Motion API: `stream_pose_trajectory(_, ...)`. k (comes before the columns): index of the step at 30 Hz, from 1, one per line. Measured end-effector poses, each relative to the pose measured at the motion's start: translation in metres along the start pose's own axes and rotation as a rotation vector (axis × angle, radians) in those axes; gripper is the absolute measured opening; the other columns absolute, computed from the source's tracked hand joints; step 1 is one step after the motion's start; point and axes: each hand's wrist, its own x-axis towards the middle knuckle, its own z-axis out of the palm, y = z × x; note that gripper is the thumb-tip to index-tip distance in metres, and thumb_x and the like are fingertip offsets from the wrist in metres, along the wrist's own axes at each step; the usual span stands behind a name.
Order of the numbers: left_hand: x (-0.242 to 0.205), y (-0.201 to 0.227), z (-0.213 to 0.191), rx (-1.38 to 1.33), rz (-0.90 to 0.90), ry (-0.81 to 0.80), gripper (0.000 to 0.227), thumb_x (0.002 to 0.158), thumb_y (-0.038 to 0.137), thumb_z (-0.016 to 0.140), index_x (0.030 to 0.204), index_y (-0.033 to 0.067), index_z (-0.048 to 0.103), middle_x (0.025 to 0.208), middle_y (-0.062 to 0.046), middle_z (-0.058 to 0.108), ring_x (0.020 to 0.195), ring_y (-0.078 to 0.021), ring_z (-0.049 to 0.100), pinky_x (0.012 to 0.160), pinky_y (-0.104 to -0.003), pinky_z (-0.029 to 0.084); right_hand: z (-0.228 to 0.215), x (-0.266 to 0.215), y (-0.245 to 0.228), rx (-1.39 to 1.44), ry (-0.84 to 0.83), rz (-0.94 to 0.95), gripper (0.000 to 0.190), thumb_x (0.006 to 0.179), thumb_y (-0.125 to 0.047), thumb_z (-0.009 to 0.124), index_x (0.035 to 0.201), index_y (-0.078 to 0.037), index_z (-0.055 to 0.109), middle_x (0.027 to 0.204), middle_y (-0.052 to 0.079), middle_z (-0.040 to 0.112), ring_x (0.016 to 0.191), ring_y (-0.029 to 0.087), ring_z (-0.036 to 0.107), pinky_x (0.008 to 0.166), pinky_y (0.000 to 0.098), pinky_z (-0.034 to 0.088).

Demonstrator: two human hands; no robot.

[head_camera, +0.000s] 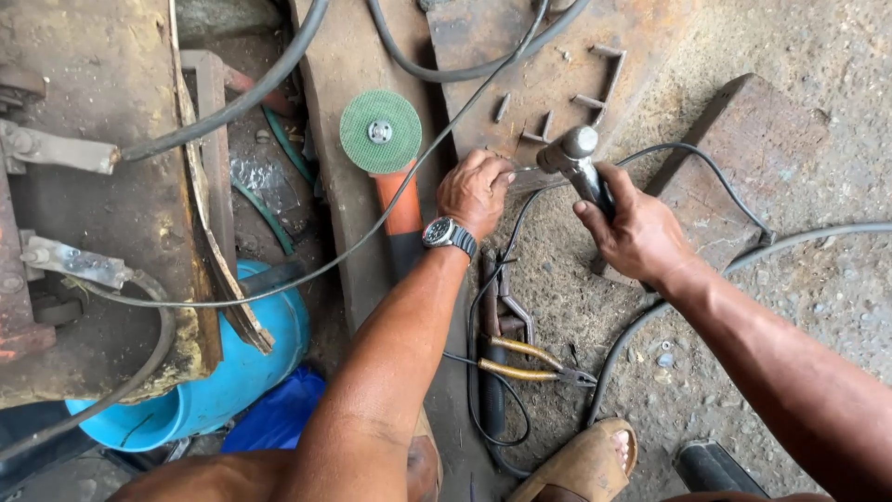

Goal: The person uses pliers to hold a small metal rod and repeatedly strikes it with a hammer on a metal surface. After hammering, the person picks up the rod and places it on a metal grate on the floor.

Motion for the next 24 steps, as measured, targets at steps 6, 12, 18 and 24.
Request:
stream_pose_trajectory(6, 0.0, -0.003, 0.006, 0.031, 0.007, 0.012, 0.01, 0.097, 0.036, 0.065, 0.102, 0.0299, 0.07, 0.104, 0.002, 0.064, 0.101, -0.0267, 0.073, 0.09, -0.041, 0.06, 0.027, 0.011, 0.025, -0.162, 0.021, -0.07, 0.058, 0.104, -0.047, 0.055, 0.155, -0.022, 0.044, 0.113, 0.025, 0.07, 0.095, 0.054, 0.071, 0.081, 0.0676, 0.057)
stream_pose_trajectory(12, 0.0, -0.001, 0.004, 0.008, 0.016, 0.01, 0.009, 0.096, 0.033, 0.065, 0.102, 0.0292, 0.07, 0.104, 0.001, 0.064, 0.099, -0.0282, 0.073, 0.087, -0.042, 0.061, -0.001, 0.005, 0.004, -0.005, 0.194, -0.258, 0.057, 0.104, -0.033, 0.065, 0.155, -0.012, 0.051, 0.105, 0.028, 0.072, 0.088, 0.053, 0.073, 0.067, 0.0614, 0.06)
stream_pose_trajectory(18, 0.002, 0.0, 0.004, 0.038, 0.05, 0.029, 0.01, 0.096, 0.034, 0.063, 0.1, 0.0269, 0.069, 0.103, 0.002, 0.064, 0.095, -0.0267, 0.074, 0.085, -0.042, 0.061, 0.016, 0.007, 0.001, -0.013, 0.144, -0.221, 0.064, 0.101, -0.032, 0.067, 0.155, -0.003, 0.049, 0.101, 0.033, 0.072, 0.087, 0.056, 0.071, 0.069, 0.0709, 0.056)
stream_pose_trajectory(24, 0.003, 0.011, -0.01, 0.043, 0.025, -0.006, 0.012, 0.096, 0.035, 0.061, 0.103, 0.029, 0.069, 0.104, 0.001, 0.065, 0.096, -0.031, 0.073, 0.085, -0.046, 0.061, -0.01, 0.004, 0.004, 0.036, 0.275, -0.172, 0.049, 0.1, -0.034, 0.071, 0.143, -0.013, 0.059, 0.095, 0.027, 0.07, 0.088, 0.054, 0.069, 0.065, 0.0652, 0.054)
